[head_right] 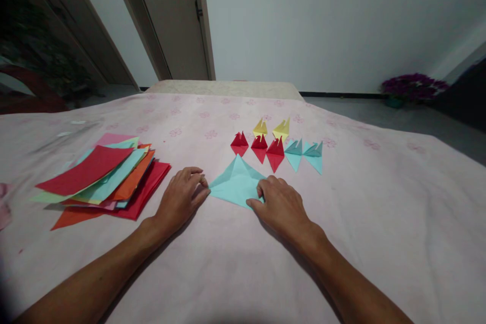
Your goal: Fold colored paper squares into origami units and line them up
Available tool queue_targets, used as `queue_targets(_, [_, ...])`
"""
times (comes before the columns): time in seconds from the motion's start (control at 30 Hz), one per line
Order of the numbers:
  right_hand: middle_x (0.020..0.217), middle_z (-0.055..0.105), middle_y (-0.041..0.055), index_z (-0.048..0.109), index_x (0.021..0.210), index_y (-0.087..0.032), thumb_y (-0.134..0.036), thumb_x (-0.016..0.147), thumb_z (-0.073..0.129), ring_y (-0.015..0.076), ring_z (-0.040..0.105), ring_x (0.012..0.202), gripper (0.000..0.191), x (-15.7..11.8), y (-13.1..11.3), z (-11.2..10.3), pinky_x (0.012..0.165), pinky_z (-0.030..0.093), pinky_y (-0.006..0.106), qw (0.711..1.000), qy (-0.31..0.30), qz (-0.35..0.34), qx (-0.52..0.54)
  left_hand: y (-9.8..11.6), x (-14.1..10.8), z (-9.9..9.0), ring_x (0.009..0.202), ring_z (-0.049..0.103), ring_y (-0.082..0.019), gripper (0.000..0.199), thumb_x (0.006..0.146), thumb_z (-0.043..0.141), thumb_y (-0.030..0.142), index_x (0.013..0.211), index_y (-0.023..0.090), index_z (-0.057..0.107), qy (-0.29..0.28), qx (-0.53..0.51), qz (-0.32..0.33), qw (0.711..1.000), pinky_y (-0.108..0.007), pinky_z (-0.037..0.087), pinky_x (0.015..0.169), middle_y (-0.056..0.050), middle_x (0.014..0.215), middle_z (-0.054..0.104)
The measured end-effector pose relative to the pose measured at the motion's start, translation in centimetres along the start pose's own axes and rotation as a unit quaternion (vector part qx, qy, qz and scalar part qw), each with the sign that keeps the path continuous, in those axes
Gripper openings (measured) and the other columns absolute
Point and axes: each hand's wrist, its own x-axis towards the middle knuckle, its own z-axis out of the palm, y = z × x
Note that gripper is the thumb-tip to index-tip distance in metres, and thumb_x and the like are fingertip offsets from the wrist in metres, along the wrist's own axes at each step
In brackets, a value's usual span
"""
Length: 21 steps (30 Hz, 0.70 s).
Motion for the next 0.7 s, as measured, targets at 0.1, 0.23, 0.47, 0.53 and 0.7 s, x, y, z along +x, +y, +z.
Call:
queue_targets(0.1, [0.096, 0.063, 0.0056, 0.061, 0.108, -0.021, -0.04, 0.079, 0.072, 0.0221, 0.055, 0.084, 0.036, -0.3, -0.1, -0.1, 0.069, 0.034, 0.032, 0.998, 0.045, -0.033, -0.028, 0.1, -0.2, 0.2, 0.102, 0.055, -0.025, 0.009, 0.09, 0.058, 0.015, 0.096, 0.019, 0.064, 0.019, 0.004, 0.061, 0.998, -0.038, 0.047, 0.084, -0.01, 0.113, 0.061])
queue_targets(0.23, [0.106, 0.062, 0.007, 0.054, 0.131, -0.028, -0.025, 0.086, 0.067, 0.0241, 0.053, 0.091, 0.047, -0.4, -0.9, -0.4, 0.077, 0.034, 0.036, 0.979, 0.086, -0.155, -0.106, 0.2, -0.4, 0.3, 0.087, 0.058, -0.02, 0.014, 0.095, 0.052, 0.015, 0.097, 0.019, 0.065, -0.043, -0.004, 0.144, 0.989, -0.034, 0.049, 0.077, -0.006, 0.094, 0.066])
queue_targets(0.47, [0.097, 0.065, 0.0065, 0.064, 0.117, -0.026, -0.013, 0.09, 0.057, 0.0215, 0.055, 0.087, 0.031, -0.5, -1.7, -0.3, 0.076, 0.035, 0.036, 0.962, 0.021, -0.235, -0.139, 2.1, -1.8, 0.1, 0.094, 0.065, -0.026, 0.023, 0.094, 0.051, 0.013, 0.114, 0.016, 0.063, -0.084, 0.089, 0.124, 0.985, -0.042, 0.053, 0.083, -0.011, 0.108, 0.07])
queue_targets(0.53, [0.097, 0.064, 0.0078, 0.065, 0.114, -0.024, -0.009, 0.089, 0.053, 0.0212, 0.055, 0.085, 0.032, -0.4, -1.7, -0.2, 0.074, 0.035, 0.035, 0.968, 0.004, -0.206, -0.141, 3.0, -2.8, 0.6, 0.107, 0.063, -0.03, 0.032, 0.093, 0.056, 0.022, 0.124, 0.015, 0.058, -0.093, 0.105, 0.114, 0.984, -0.045, 0.052, 0.088, -0.016, 0.122, 0.065])
queue_targets(0.7, [0.095, 0.062, 0.0086, 0.066, 0.096, -0.02, -0.006, 0.082, 0.054, 0.0219, 0.055, 0.086, 0.023, -0.2, -2.1, 0.1, 0.069, 0.034, 0.033, 0.979, -0.004, -0.156, -0.133, 4.2, -4.4, 1.5, 0.131, 0.047, -0.041, 0.058, 0.088, 0.064, 0.041, 0.137, 0.014, 0.05, -0.09, 0.105, 0.087, 0.987, -0.054, 0.045, 0.102, -0.023, 0.143, 0.05])
